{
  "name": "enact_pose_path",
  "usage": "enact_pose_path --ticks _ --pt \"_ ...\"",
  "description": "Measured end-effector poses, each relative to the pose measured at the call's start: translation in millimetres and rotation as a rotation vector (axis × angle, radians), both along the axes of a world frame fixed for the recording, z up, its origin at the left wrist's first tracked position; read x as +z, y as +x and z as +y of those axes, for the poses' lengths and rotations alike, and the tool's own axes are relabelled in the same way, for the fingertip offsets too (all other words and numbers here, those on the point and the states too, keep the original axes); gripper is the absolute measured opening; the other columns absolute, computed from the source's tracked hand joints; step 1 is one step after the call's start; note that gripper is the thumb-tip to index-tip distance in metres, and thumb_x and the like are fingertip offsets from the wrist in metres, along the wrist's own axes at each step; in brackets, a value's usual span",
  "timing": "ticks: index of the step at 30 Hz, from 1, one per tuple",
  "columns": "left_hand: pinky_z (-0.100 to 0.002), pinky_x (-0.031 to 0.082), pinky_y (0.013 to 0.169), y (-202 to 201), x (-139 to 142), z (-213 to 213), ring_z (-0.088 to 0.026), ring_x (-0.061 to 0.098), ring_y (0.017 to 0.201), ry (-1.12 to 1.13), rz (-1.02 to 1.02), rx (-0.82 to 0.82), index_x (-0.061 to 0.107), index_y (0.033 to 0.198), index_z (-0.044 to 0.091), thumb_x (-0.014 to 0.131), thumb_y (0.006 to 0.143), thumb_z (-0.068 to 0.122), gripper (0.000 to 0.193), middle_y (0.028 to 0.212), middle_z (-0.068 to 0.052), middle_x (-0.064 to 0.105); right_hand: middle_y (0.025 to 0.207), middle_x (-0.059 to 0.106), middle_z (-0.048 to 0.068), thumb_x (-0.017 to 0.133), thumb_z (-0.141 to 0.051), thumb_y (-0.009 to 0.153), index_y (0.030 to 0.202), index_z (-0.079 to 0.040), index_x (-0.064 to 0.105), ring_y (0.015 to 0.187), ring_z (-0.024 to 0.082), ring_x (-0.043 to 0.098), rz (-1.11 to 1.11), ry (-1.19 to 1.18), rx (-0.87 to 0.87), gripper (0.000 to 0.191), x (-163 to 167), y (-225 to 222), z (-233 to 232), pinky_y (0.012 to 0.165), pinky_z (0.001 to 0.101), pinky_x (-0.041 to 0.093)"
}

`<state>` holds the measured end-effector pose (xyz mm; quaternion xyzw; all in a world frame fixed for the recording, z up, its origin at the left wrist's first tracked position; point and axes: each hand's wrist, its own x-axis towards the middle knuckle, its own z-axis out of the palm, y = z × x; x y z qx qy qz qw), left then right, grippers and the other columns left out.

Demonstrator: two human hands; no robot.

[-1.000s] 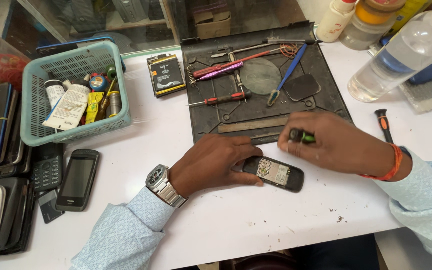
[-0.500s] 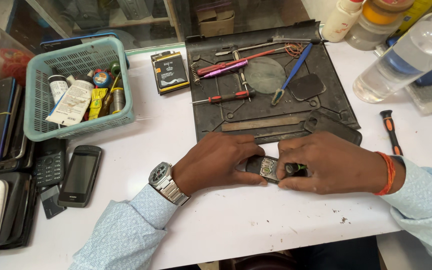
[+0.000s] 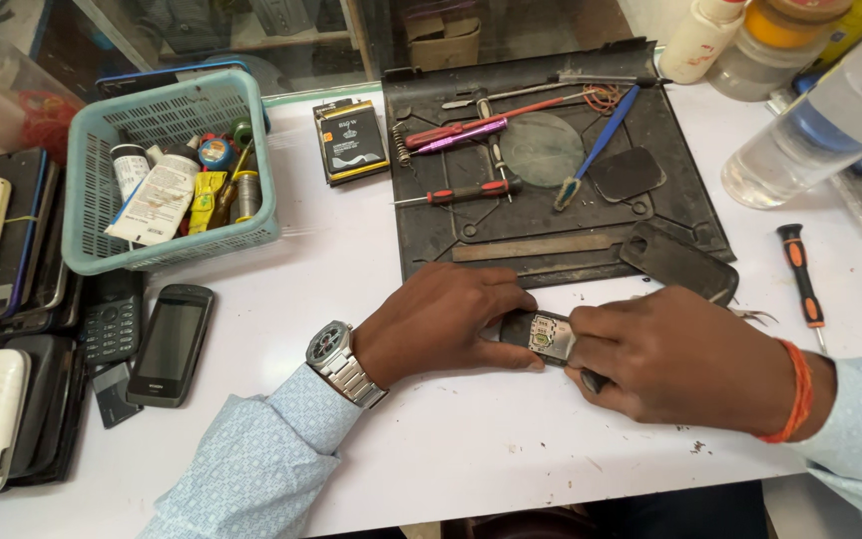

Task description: The person disassembles and reassembles two mobile phones on a workbench. They remove the back cover and battery from a black phone, then use a screwdriver to unscrew and separate the casing of a blue phone, exposing the internal components.

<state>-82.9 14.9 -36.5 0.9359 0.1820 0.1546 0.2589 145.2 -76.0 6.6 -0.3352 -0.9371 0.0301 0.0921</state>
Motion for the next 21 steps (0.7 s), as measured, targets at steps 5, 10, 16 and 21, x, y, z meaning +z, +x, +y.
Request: enact_pose_path --ticks 5,10,16,21 --pt "-0.042 0.052 0.060 3.4 -1.0 1.0 -0.026 0.068 0.072 -0.015 0.060 0.029 0.075 0.106 0.006 0.081 0.077 0.049 0.053 0.087 -0.005 0.069 0.075 0.058 0.003 0.075 -0.016 0.075 0.073 -0.005 0.066 0.059 0.018 0.065 -0.058 0.122 0.056 0.014 -3.6 3.1 -1.6 0.044 0.0355 0.052" --pt "-0.041 0.052 0.060 3.7 -0.1 1.0 -0.025 0.069 0.071 -0.020 0.051 0.036 0.075 0.107 0.006 0.080 0.077 0.051 0.054 0.088 -0.005 0.070 0.075 0.059 0.003 0.075 -0.014 0.075 0.069 -0.004 0.065 0.056 0.018 0.063 -0.106 0.210 0.116 0.015 -4.5 5.5 -2.6 0.042 0.0343 0.052" --pt "-0.040 0.052 0.060 3.8 1.6 0.8 -0.026 0.068 0.070 -0.003 0.060 0.024 0.074 0.108 0.006 0.082 0.076 0.050 0.055 0.087 -0.006 0.070 0.075 0.066 0.008 0.081 -0.021 0.072 0.079 -0.005 0.075 0.049 0.023 0.064 0.057 -0.093 -0.281 0.018 9.3 27.7 21.9 0.043 0.0380 0.051" --pt "-0.039 0.053 0.060 4.8 4.9 -1.9 -0.024 0.069 0.069 -0.018 0.047 0.021 0.074 0.109 0.006 0.081 0.076 0.050 0.055 0.089 -0.005 0.071 0.087 0.071 0.008 0.079 -0.026 0.079 0.086 -0.007 0.077 0.062 0.031 0.068 0.004 -0.264 -0.466 0.020 5.5 28.0 37.6 0.061 0.0444 0.054"
